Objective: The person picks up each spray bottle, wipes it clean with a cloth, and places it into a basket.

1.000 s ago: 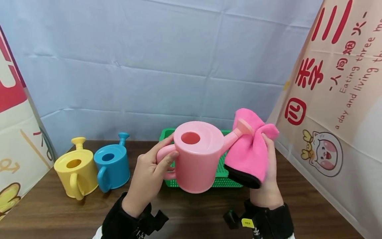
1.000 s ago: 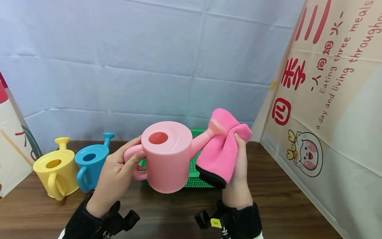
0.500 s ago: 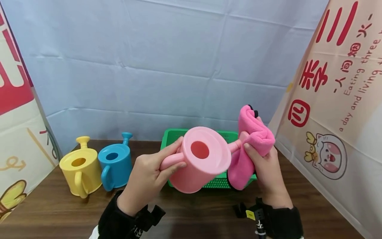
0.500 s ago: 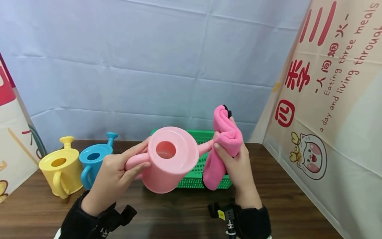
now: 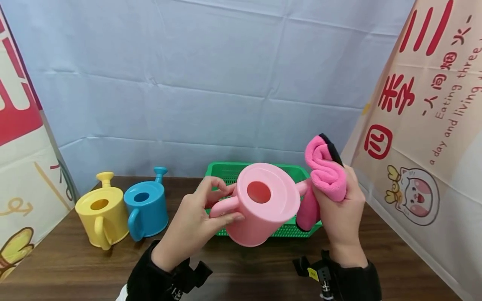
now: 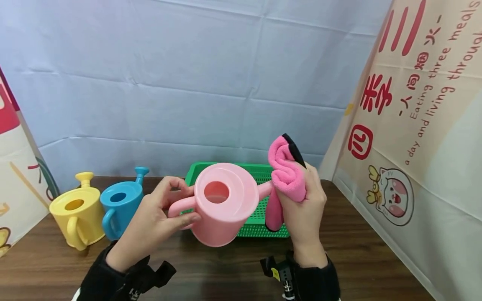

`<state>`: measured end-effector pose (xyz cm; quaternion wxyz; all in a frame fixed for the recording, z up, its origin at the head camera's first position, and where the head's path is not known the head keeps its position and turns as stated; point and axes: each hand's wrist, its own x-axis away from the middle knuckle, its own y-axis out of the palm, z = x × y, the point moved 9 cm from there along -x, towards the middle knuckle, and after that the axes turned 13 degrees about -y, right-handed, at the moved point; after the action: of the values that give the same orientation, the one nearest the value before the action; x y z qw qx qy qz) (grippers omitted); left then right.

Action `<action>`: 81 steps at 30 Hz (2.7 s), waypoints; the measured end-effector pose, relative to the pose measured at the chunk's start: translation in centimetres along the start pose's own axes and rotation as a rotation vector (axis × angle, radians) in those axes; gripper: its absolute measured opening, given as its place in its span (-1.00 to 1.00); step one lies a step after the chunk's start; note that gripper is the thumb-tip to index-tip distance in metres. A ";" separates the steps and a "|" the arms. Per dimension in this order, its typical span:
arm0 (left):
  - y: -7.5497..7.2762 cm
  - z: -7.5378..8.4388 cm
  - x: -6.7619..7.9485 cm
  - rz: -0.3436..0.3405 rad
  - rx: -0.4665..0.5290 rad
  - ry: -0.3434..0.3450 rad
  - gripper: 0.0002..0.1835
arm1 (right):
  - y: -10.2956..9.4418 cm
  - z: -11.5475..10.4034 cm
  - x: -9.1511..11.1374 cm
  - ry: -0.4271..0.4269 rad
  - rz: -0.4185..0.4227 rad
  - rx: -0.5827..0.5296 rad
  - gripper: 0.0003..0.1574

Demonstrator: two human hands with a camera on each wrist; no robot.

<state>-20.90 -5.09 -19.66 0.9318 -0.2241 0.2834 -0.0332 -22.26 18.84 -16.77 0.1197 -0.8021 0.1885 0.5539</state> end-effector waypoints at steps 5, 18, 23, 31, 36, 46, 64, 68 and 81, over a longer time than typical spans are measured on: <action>0.2 1.8 0.3 -0.085 0.045 0.043 -0.53 | -1.4 -3.0 -0.4 -0.238 0.191 0.058 -0.62; 0.0 3.6 2.2 0.180 -0.411 0.569 -0.73 | 0.8 -1.4 -0.4 -0.169 -0.269 0.157 -0.43; 1.2 3.3 2.1 0.200 -0.549 0.626 -0.75 | 3.5 -3.5 0.9 -0.295 -0.548 0.085 -0.33; 3.5 4.9 2.9 0.190 -0.648 0.749 -0.68 | 4.6 -3.6 2.1 -0.124 -0.723 0.097 -0.26; 4.7 5.2 3.4 0.158 -0.673 0.769 -0.69 | 3.8 0.0 2.9 0.154 -0.792 0.097 -0.48; 8.4 3.8 4.1 0.023 -0.723 0.802 -0.67 | 4.4 4.3 4.2 0.322 -0.874 0.052 -0.68; 2.3 0.8 0.8 0.143 -0.694 0.473 -0.80 | 6.4 -5.7 1.9 -0.202 -0.750 -0.367 -0.35; 1.8 0.4 0.5 0.154 -0.668 0.453 -0.77 | 6.2 -6.8 1.8 -0.276 -0.746 -0.452 -0.38; 2.1 1.3 0.8 0.242 -0.745 0.575 -0.75 | 5.5 0.9 2.7 0.058 -0.718 -0.127 -0.32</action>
<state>-19.62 -2.85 -20.00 0.6692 -0.4897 0.5461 0.1186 -24.54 13.80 -19.49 0.2509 -0.8383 -0.1365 0.4644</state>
